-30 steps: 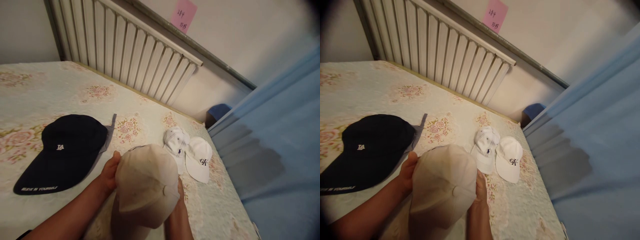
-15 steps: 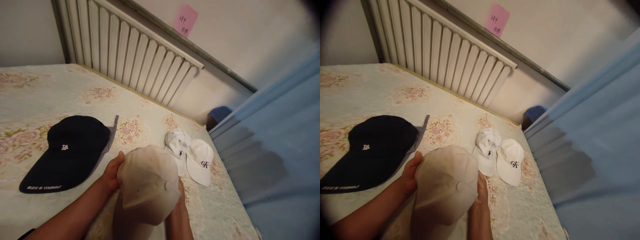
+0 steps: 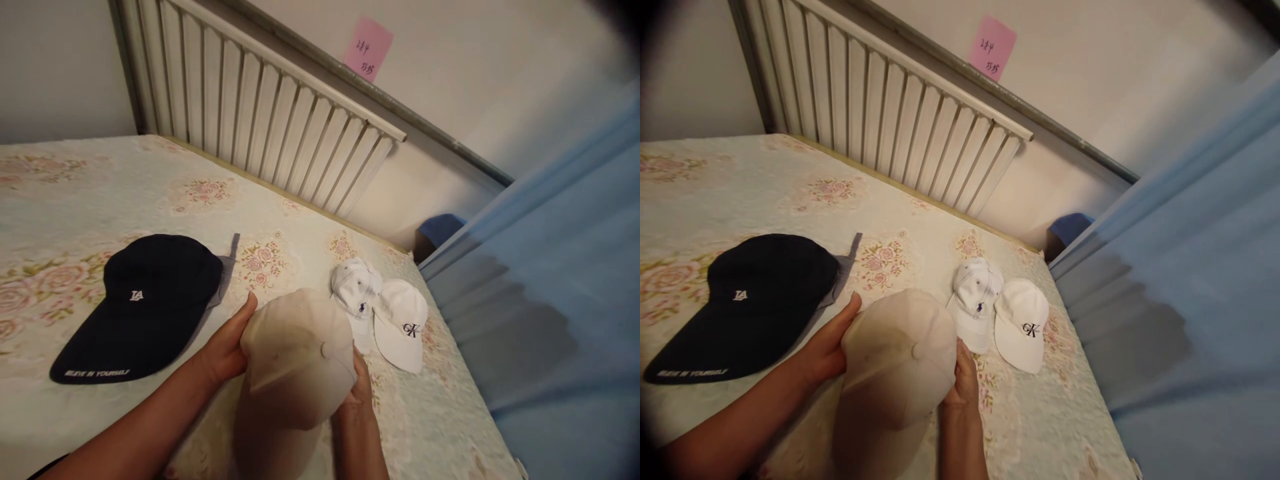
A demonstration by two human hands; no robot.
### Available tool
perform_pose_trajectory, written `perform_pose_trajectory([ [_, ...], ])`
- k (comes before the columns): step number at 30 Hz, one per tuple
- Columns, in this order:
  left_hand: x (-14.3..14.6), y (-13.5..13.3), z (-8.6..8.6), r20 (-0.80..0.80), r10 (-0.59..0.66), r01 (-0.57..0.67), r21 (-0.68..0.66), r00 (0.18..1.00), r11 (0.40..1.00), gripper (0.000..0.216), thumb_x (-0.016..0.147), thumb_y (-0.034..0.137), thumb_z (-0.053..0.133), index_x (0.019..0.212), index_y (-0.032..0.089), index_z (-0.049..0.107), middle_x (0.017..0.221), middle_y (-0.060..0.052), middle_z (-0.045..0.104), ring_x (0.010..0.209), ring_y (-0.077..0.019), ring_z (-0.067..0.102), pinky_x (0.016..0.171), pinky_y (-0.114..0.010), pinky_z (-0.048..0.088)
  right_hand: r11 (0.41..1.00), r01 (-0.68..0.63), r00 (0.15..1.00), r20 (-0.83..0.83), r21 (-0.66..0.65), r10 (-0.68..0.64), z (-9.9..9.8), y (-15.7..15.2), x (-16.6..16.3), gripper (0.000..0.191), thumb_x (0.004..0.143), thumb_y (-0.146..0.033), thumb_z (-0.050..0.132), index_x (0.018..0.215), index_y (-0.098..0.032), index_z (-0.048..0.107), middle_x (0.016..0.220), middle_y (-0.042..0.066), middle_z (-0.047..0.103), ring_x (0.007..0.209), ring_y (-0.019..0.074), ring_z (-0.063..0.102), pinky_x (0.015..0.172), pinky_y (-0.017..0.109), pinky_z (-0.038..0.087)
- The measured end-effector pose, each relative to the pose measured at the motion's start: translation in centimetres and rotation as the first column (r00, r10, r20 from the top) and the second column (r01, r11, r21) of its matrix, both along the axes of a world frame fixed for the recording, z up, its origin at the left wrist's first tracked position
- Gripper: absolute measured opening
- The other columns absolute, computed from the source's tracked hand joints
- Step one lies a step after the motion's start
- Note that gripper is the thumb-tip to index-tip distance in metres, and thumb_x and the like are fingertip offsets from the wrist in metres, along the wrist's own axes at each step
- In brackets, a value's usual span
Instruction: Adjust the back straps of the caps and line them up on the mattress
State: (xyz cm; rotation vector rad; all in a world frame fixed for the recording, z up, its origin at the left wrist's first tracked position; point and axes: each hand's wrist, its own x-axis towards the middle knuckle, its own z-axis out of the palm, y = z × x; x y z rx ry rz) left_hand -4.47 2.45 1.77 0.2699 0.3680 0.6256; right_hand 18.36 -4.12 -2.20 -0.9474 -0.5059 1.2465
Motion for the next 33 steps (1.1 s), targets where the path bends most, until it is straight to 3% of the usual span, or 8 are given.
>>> perform_pose_trajectory([
  [4,0.1,0.3,-0.2,-0.015,0.021,-0.021,-0.014,1.0,1.0,0.068,0.088,0.063,0.047,0.128,0.009,0.061,0.09,-0.017,0.076,0.09,-0.031,0.071,0.083,-0.036,0.052,0.998,-0.049,0.992,-0.12,-0.042,0.043,0.0,0.2,0.1,0.028,0.068,-0.04,0.078,0.089,-0.021,0.076,0.093,0.005,0.079,0.087,0.025,0.072,0.087,0.041,0.056],
  [18,0.9,1.2,-0.9,-0.191,0.156,-0.174,-0.086,0.969,0.981,0.048,0.095,0.048,0.046,0.116,0.009,0.065,0.084,-0.01,0.075,0.078,-0.0241,0.071,0.076,-0.032,0.052,0.996,-0.055,0.984,-0.172,-0.071,0.042,-0.8,1.0,0.3,0.037,0.064,-0.042,0.084,0.092,-0.019,0.076,0.093,0.006,0.079,0.09,0.0241,0.072,0.093,0.041,0.054],
  [33,1.1,1.3,-0.5,-0.265,0.194,-0.231,-0.116,0.945,0.966,0.04,0.098,0.038,0.044,0.116,0.006,0.062,0.079,-0.01,0.075,0.071,-0.0222,0.071,0.072,-0.031,0.052,0.997,-0.045,0.982,-0.188,-0.062,0.032,-1.4,1.1,0.5,0.038,0.067,-0.041,0.083,0.095,-0.016,0.075,0.095,0.007,0.078,0.092,0.0236,0.072,0.096,0.04,0.052],
])
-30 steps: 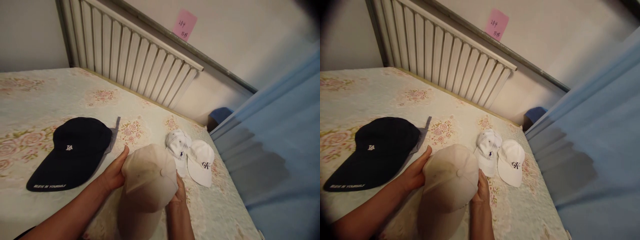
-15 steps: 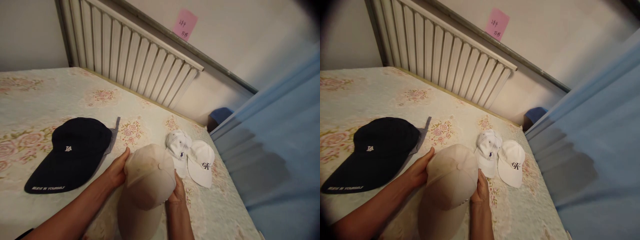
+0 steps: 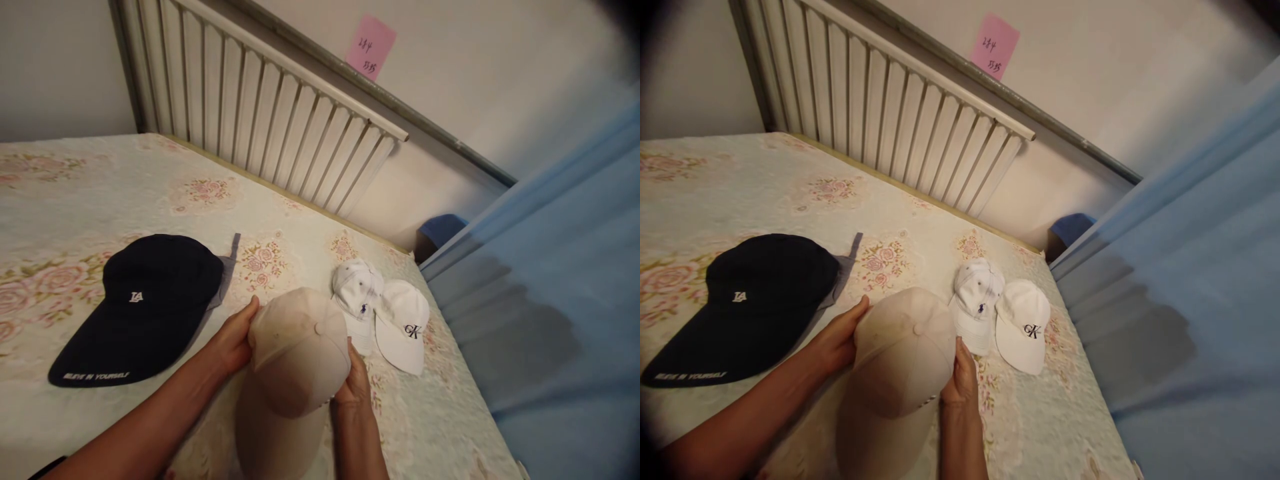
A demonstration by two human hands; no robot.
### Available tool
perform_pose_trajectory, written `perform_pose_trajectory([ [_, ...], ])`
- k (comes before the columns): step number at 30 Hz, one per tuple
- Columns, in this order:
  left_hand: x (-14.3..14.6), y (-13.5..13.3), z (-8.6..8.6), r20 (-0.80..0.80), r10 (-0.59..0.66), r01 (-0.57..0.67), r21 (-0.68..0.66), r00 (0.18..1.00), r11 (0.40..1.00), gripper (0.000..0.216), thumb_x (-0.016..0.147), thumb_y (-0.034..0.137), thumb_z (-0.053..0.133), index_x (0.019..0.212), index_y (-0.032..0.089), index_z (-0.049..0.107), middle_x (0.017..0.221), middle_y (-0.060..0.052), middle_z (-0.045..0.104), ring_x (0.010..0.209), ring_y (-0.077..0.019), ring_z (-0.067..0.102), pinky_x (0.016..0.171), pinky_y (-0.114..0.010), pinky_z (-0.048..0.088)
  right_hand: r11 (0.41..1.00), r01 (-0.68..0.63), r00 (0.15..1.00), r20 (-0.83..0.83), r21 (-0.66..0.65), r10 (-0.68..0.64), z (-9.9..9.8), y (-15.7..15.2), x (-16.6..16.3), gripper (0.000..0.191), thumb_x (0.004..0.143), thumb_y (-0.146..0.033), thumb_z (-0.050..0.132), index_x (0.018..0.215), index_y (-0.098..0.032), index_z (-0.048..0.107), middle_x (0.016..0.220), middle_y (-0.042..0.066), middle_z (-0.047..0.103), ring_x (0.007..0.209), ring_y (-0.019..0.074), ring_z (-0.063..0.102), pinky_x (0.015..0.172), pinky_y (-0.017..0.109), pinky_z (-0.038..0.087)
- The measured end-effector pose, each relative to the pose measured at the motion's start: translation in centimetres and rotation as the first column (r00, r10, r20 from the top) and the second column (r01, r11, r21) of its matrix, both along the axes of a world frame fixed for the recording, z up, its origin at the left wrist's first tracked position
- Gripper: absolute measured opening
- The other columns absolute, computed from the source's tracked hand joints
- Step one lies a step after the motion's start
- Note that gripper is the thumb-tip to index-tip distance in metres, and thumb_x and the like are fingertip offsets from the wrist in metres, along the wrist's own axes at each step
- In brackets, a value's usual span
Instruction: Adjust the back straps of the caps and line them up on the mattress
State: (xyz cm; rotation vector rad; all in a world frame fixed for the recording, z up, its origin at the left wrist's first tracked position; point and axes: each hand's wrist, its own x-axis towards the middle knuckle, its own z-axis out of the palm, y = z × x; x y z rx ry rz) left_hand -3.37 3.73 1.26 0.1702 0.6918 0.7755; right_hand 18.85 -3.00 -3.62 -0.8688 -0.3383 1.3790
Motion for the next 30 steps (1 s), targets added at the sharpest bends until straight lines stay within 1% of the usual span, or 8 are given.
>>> perform_pose_trajectory([
  [8,0.0,0.3,-0.8,-0.024,0.007,-0.008,-0.028,1.0,1.0,0.043,0.099,0.041,0.04,0.113,0.008,0.064,0.082,-0.011,0.075,0.075,-0.0241,0.071,0.075,-0.033,0.053,1.0,-0.012,0.999,-0.034,-0.009,0.012,-0.1,0.0,0.2,0.031,0.068,-0.038,0.082,0.091,-0.018,0.076,0.095,0.006,0.079,0.091,0.023,0.072,0.094,0.039,0.054],
  [13,0.0,0.2,-0.7,-0.025,0.021,-0.022,-0.035,0.999,0.999,0.042,0.099,0.039,0.04,0.114,0.008,0.063,0.082,-0.011,0.075,0.077,-0.0246,0.072,0.076,-0.034,0.054,0.999,-0.004,0.998,-0.062,-0.033,0.001,0.0,0.0,0.2,0.036,0.062,-0.036,0.086,0.091,-0.017,0.076,0.093,0.006,0.079,0.087,0.022,0.073,0.094,0.037,0.054],
  [16,-0.1,0.1,-0.6,-0.005,0.014,-0.015,-0.042,1.0,0.999,0.043,0.098,0.04,0.041,0.116,0.007,0.063,0.083,-0.012,0.075,0.078,-0.0248,0.072,0.077,-0.034,0.054,0.999,0.005,0.998,-0.064,-0.038,-0.007,0.0,0.1,0.1,0.037,0.061,-0.037,0.087,0.09,-0.017,0.076,0.092,0.005,0.079,0.086,0.0219,0.073,0.095,0.038,0.054],
  [23,-0.2,0.0,-0.9,-0.001,0.002,-0.002,-0.054,1.0,0.999,0.044,0.099,0.041,0.039,0.118,0.009,0.062,0.084,-0.012,0.076,0.079,-0.0257,0.072,0.078,-0.036,0.055,1.0,0.022,0.999,-0.044,-0.022,-0.023,-0.4,0.1,0.3,0.032,0.066,-0.038,0.084,0.09,-0.018,0.076,0.095,0.005,0.079,0.087,0.0224,0.073,0.095,0.04,0.054],
  [30,-0.5,0.0,-1.2,0.004,0.001,-0.001,-0.044,1.0,0.999,0.042,0.099,0.038,0.039,0.119,0.01,0.062,0.082,-0.012,0.076,0.08,-0.0258,0.073,0.079,-0.036,0.055,0.999,0.031,0.997,-0.067,-0.04,-0.034,-0.6,0.2,0.5,0.034,0.065,-0.036,0.084,0.092,-0.016,0.076,0.093,0.006,0.079,0.085,0.0221,0.073,0.097,0.04,0.053],
])
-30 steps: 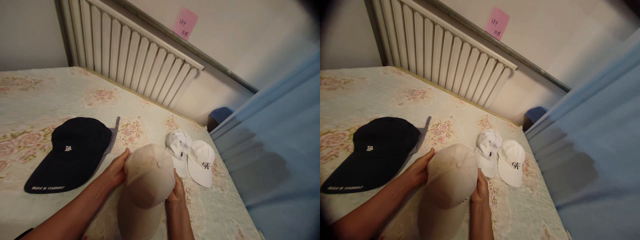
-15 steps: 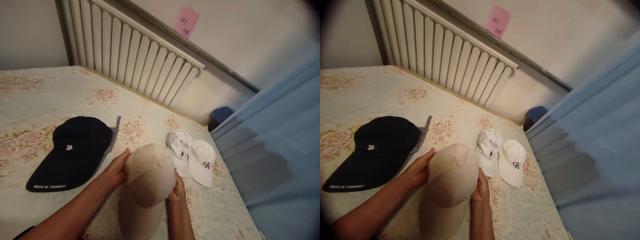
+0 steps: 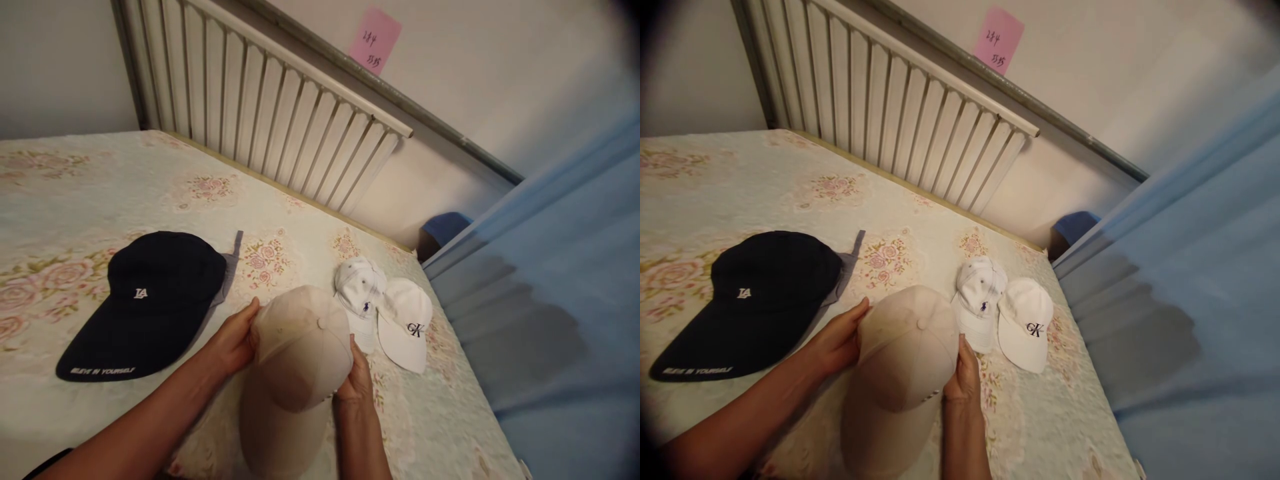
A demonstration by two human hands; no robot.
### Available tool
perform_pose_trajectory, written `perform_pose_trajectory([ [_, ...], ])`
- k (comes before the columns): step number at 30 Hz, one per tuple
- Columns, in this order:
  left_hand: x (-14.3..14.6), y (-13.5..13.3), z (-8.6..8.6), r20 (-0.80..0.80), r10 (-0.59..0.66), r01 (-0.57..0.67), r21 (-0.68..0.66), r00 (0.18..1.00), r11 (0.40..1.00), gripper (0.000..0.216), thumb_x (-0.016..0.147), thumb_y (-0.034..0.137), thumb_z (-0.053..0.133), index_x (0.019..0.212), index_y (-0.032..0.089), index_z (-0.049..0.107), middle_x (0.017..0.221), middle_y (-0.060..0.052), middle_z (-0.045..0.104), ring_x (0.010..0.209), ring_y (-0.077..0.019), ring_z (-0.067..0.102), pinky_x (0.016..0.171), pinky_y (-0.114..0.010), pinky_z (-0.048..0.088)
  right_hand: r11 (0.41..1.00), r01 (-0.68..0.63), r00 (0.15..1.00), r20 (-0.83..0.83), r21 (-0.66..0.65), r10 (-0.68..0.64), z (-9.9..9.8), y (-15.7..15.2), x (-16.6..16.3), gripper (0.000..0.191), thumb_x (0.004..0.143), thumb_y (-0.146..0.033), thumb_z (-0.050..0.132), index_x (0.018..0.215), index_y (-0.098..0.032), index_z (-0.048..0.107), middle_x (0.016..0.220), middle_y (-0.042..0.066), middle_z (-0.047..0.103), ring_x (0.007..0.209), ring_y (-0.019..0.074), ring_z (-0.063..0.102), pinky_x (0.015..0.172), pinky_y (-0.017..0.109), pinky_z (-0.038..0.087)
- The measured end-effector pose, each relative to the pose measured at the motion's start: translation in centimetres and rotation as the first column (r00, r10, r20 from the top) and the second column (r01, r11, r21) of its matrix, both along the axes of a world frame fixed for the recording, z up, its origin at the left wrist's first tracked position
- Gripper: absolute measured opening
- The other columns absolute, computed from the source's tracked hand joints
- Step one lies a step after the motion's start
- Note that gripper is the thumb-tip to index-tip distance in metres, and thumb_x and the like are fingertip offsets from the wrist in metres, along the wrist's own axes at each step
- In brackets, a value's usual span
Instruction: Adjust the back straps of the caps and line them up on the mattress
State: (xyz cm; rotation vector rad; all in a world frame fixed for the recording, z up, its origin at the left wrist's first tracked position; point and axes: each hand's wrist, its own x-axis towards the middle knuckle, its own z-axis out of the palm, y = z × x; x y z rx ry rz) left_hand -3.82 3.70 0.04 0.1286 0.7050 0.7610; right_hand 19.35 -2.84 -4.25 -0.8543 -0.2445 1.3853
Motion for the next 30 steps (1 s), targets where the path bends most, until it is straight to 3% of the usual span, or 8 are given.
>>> perform_pose_trajectory([
  [9,-0.1,-0.6,0.8,-0.005,0.046,-0.046,-0.011,0.999,0.999,0.038,0.099,0.026,0.033,0.117,0.009,0.062,0.066,-0.007,0.073,0.071,-0.0229,0.073,0.072,-0.031,0.056,1.0,-0.003,1.0,0.013,-0.005,0.003,-0.2,0.1,0.3,0.04,0.063,-0.039,0.086,0.094,-0.017,0.076,0.095,0.006,0.079,0.089,0.0215,0.073,0.096,0.037,0.053],
  [18,0.0,-0.9,0.7,-0.003,0.021,-0.021,0.024,1.0,0.999,0.037,0.095,0.02,0.039,0.126,0.009,0.058,0.086,-0.011,0.077,0.086,-0.0252,0.073,0.083,-0.036,0.055,0.999,0.044,0.998,0.035,-0.005,-0.044,-0.7,0.1,0.1,0.032,0.07,-0.04,0.08,0.094,-0.019,0.076,0.095,0.004,0.079,0.089,0.0201,0.072,0.095,0.036,0.052],
  [22,0.1,-1.1,0.5,-0.026,0.066,-0.065,0.036,0.997,0.997,0.037,0.095,0.02,0.044,0.129,0.011,0.056,0.095,-0.011,0.076,0.089,-0.0249,0.073,0.085,-0.035,0.054,1.0,0.03,0.999,0.044,0.004,-0.03,-0.5,0.1,0.0,0.029,0.073,-0.04,0.078,0.093,-0.02,0.076,0.092,0.004,0.079,0.089,0.021,0.072,0.096,0.039,0.052],
  [30,0.5,-0.8,0.0,-0.011,0.107,-0.106,0.064,0.994,0.992,0.036,0.089,0.017,0.059,0.125,0.013,0.061,0.097,-0.011,0.076,0.093,-0.0261,0.072,0.085,-0.035,0.054,0.999,0.035,0.998,0.053,-0.009,-0.034,-0.4,0.1,0.1,0.028,0.069,-0.037,0.081,0.091,-0.019,0.076,0.094,0.004,0.079,0.087,0.022,0.072,0.093,0.04,0.054],
])
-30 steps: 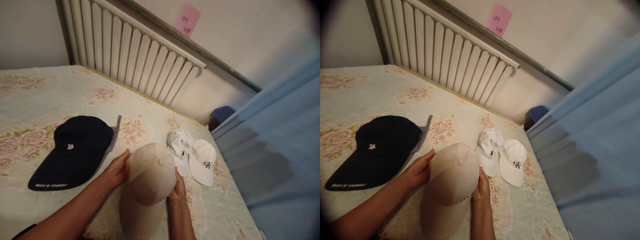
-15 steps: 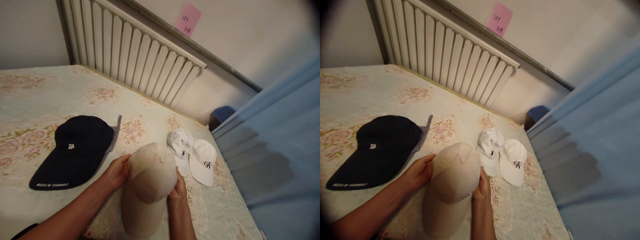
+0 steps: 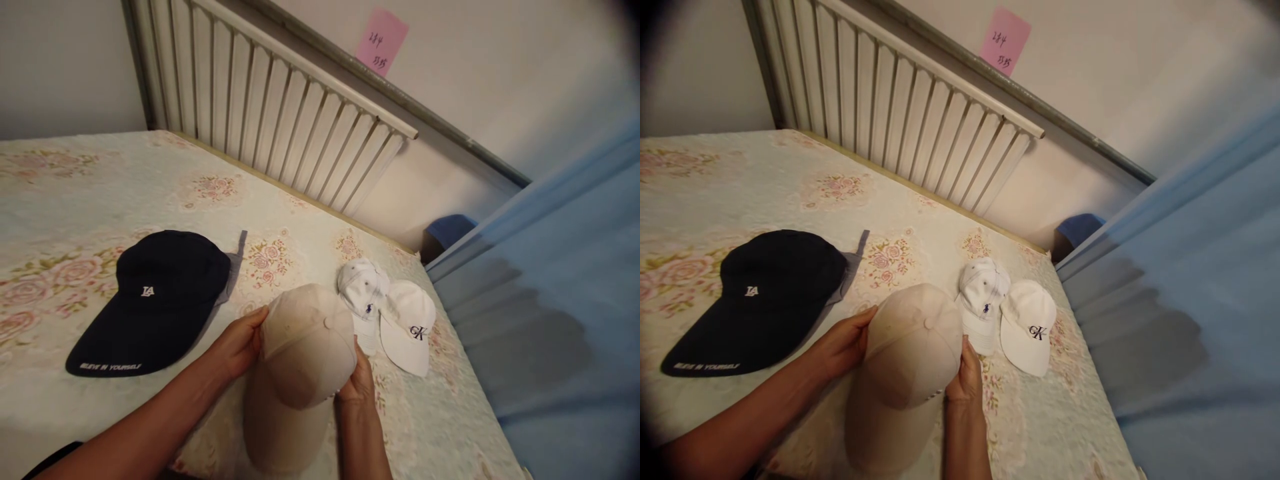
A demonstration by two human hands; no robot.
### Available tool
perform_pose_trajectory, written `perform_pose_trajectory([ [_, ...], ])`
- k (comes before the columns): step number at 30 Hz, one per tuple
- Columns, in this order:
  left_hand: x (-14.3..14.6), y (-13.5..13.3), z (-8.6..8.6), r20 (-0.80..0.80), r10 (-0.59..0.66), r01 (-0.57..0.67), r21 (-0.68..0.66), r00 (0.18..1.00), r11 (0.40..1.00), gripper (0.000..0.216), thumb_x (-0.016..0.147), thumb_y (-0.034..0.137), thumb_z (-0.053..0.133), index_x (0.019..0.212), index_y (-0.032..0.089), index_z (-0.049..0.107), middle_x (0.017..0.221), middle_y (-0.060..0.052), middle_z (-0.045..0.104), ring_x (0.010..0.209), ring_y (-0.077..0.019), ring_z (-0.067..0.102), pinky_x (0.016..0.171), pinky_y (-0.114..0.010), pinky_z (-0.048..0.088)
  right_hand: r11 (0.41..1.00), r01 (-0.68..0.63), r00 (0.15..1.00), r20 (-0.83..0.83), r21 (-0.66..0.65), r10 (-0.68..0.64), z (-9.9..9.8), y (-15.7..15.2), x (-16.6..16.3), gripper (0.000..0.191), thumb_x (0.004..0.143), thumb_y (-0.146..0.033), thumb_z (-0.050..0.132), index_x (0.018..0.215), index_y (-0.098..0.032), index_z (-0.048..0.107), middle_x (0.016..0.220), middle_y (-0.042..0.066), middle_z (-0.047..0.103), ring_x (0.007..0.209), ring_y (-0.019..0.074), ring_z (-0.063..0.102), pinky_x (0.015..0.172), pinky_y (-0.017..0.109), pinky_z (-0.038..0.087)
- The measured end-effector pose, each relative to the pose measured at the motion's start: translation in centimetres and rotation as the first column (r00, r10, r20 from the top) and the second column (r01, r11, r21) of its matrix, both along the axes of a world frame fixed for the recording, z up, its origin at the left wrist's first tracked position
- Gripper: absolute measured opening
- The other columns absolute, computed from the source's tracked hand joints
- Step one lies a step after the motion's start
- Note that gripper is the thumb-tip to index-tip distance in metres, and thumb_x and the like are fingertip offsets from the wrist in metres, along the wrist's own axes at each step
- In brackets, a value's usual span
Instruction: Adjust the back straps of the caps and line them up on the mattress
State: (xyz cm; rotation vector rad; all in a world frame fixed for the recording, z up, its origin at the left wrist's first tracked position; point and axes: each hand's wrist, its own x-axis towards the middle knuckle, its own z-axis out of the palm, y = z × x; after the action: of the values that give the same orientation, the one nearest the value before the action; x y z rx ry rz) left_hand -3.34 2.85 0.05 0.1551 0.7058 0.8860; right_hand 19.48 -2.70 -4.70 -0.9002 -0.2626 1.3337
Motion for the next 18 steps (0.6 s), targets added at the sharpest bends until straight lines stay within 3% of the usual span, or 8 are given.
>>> perform_pose_trajectory([
  [6,0.03,0.06,0.01,0.005,-0.034,0.034,0.025,0.999,0.999,0.041,0.086,0.017,0.063,0.126,0.014,0.058,0.097,-0.01,0.076,0.092,-0.0263,0.072,0.086,-0.036,0.054,0.999,-0.03,0.999,-0.013,0.012,0.03,0.3,0.02,-0.14,0.028,0.071,-0.037,0.079,0.093,-0.019,0.076,0.094,0.004,0.079,0.087,0.021,0.072,0.094,0.039,0.053],
  [13,-0.42,0.21,0.39,0.027,-0.068,0.069,-0.023,0.997,0.997,0.037,0.092,0.016,0.047,0.126,0.009,0.058,0.09,-0.012,0.077,0.088,-0.0261,0.073,0.086,-0.037,0.054,0.999,-0.024,1.0,-0.014,0.026,0.024,-0.2,-0.04,0.21,0.032,0.07,-0.038,0.081,0.096,-0.019,0.075,0.098,0.005,0.078,0.091,0.0211,0.072,0.096,0.038,0.052],
  [18,-0.73,0.15,0.96,0.067,-0.114,0.114,0.008,0.991,0.993,0.039,0.089,0.014,0.046,0.124,0.01,0.061,0.088,-0.013,0.077,0.087,-0.0278,0.073,0.086,-0.039,0.054,0.999,-0.02,1.0,0.004,0.032,0.019,-0.1,0.06,0.27,0.033,0.072,-0.039,0.079,0.098,-0.02,0.075,0.098,0.004,0.078,0.093,0.021,0.071,0.097,0.038,0.051],
])
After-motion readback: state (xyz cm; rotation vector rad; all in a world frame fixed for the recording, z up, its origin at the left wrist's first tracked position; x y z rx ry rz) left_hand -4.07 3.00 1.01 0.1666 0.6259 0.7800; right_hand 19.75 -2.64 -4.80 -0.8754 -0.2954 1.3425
